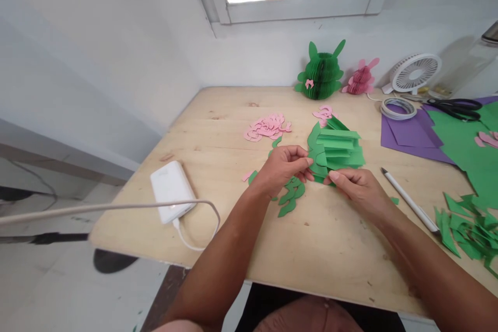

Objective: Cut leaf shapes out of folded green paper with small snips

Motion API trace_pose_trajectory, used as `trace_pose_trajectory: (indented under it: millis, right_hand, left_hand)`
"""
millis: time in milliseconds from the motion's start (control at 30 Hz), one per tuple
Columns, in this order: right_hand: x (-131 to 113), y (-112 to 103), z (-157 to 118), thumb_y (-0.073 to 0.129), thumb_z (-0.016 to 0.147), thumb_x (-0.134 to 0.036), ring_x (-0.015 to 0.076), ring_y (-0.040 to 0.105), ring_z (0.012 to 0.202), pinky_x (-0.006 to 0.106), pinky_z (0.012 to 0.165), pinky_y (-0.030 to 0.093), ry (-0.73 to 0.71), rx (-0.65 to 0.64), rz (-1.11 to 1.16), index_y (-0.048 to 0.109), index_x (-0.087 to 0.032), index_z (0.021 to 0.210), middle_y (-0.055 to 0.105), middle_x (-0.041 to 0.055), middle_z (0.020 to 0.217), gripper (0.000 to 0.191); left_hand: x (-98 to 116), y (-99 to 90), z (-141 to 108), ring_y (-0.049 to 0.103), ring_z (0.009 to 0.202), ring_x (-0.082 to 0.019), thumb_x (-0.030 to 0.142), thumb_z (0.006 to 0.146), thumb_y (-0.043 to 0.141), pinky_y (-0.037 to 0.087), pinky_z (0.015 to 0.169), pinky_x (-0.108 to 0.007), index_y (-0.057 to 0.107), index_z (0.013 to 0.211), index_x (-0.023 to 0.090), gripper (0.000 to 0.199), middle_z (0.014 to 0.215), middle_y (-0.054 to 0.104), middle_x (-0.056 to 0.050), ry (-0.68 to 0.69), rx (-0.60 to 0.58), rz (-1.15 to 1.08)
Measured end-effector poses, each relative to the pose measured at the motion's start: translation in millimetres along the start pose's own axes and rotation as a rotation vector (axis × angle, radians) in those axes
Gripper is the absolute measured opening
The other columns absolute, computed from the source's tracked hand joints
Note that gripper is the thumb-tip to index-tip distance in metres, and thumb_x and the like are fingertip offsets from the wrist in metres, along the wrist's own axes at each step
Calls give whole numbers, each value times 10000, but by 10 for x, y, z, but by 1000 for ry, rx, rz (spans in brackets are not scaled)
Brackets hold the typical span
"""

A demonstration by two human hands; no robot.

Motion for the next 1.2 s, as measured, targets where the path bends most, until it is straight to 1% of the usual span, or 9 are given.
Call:
trace_pose_trajectory:
  millis: [200, 400, 567, 800, 967, 1100, 1200]
  right_hand:
    - [3, 7, 11, 572, 724, -676, 87, 236, 449, 243, 433, 160, 12, -8, -9, 703, -152, 673, 251, -58, 477, 542]
    - [-3, -4, 22, 577, 738, -654, 89, 250, 469, 243, 442, 179, -18, 5, -19, 694, -152, 663, 258, -55, 492, 521]
    - [7, -1, 19, 580, 746, -642, 85, 228, 455, 244, 435, 157, -4, 0, -16, 701, -152, 683, 240, -60, 485, 509]
    - [12, -10, 18, 578, 755, -614, 91, 232, 475, 248, 453, 171, -14, 12, -11, 694, -154, 683, 252, -58, 505, 480]
    - [-3, -24, 13, 581, 758, -608, 92, 234, 482, 253, 460, 175, -22, 26, -6, 691, -154, 676, 267, -56, 505, 475]
    - [-18, -37, 14, 584, 765, -596, 96, 244, 496, 255, 465, 187, -41, 39, -2, 692, -156, 669, 269, -53, 509, 463]
    - [-3, -29, 18, 585, 759, -605, 92, 238, 476, 254, 455, 174, -28, 30, 0, 701, -156, 683, 274, -57, 497, 470]
  left_hand:
    - [-1, -1, 2, 622, 521, -105, 220, 713, 679, 460, 516, -207, 550, 708, 144, 150, 580, 614, 12, -5, 0, 6]
    - [-11, -9, 2, 620, 520, -104, 210, 723, 666, 464, 520, -209, 551, 712, 146, 132, 578, 613, 12, -14, 15, 1]
    - [-13, -9, 1, 622, 524, -104, 209, 727, 666, 465, 521, -209, 551, 713, 146, 132, 586, 615, 10, -16, 15, 0]
    - [-52, -2, 13, 623, 523, -111, 258, 686, 722, 464, 514, -211, 543, 702, 150, 209, 577, 613, 12, -29, 25, -38]
    - [-72, 10, 19, 622, 519, -107, 221, 720, 673, 468, 523, -213, 538, 682, 151, 156, 567, 616, 10, -31, 34, -55]
    - [-63, 11, 11, 620, 514, -105, 195, 728, 657, 470, 526, -212, 533, 675, 150, 142, 554, 605, 17, -29, 51, -68]
    - [-54, 15, 5, 620, 511, -106, 183, 733, 650, 471, 527, -214, 531, 674, 149, 138, 554, 605, 16, -30, 57, -71]
Point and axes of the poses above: each hand's wrist, its own z-axis towards the middle knuckle, its own y-axis out of the palm, x = y × z, the point moved 10 cm from there along z, towards the middle knuckle
